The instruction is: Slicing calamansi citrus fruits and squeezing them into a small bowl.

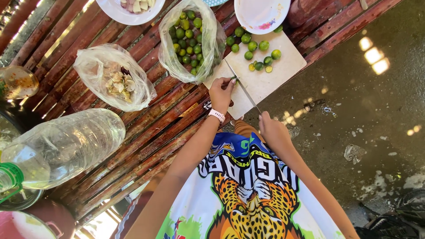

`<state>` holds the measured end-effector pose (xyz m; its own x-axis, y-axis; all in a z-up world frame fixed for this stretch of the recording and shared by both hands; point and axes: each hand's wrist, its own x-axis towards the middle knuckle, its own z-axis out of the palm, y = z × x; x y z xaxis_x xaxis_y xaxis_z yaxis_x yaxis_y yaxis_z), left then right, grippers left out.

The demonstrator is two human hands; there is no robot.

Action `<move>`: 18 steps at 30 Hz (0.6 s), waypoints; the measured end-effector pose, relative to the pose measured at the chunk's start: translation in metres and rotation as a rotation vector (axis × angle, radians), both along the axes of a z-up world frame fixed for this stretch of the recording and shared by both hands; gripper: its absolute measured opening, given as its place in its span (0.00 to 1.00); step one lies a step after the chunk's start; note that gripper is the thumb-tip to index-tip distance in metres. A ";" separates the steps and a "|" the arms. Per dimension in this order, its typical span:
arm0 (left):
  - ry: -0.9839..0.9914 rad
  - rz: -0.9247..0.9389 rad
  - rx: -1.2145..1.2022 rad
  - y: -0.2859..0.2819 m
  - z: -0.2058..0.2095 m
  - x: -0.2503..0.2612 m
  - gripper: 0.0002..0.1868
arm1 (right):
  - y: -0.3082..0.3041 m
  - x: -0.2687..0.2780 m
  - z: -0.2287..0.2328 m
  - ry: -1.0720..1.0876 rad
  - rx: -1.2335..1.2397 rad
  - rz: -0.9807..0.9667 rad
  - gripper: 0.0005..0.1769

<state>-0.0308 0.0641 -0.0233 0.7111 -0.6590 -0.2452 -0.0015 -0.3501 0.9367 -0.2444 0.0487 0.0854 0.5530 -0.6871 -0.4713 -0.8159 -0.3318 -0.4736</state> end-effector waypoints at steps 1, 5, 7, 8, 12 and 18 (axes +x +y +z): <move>0.000 0.001 0.000 0.000 0.000 0.000 0.11 | 0.000 0.004 -0.007 0.000 0.000 0.001 0.13; -0.042 0.004 0.026 -0.002 0.001 -0.001 0.10 | 0.001 0.020 -0.023 -0.031 -0.035 0.001 0.12; -0.049 0.015 0.039 -0.003 0.003 -0.003 0.10 | 0.002 0.024 -0.020 -0.060 -0.052 0.005 0.12; -0.050 0.020 0.053 -0.004 0.005 -0.005 0.10 | 0.004 0.024 -0.016 0.016 0.001 -0.025 0.12; -0.083 0.006 0.062 -0.003 0.010 -0.002 0.11 | 0.010 0.021 -0.022 0.136 0.097 -0.078 0.12; -0.129 -0.008 0.048 0.001 0.010 -0.004 0.10 | -0.004 0.041 -0.021 -0.039 0.014 -0.038 0.12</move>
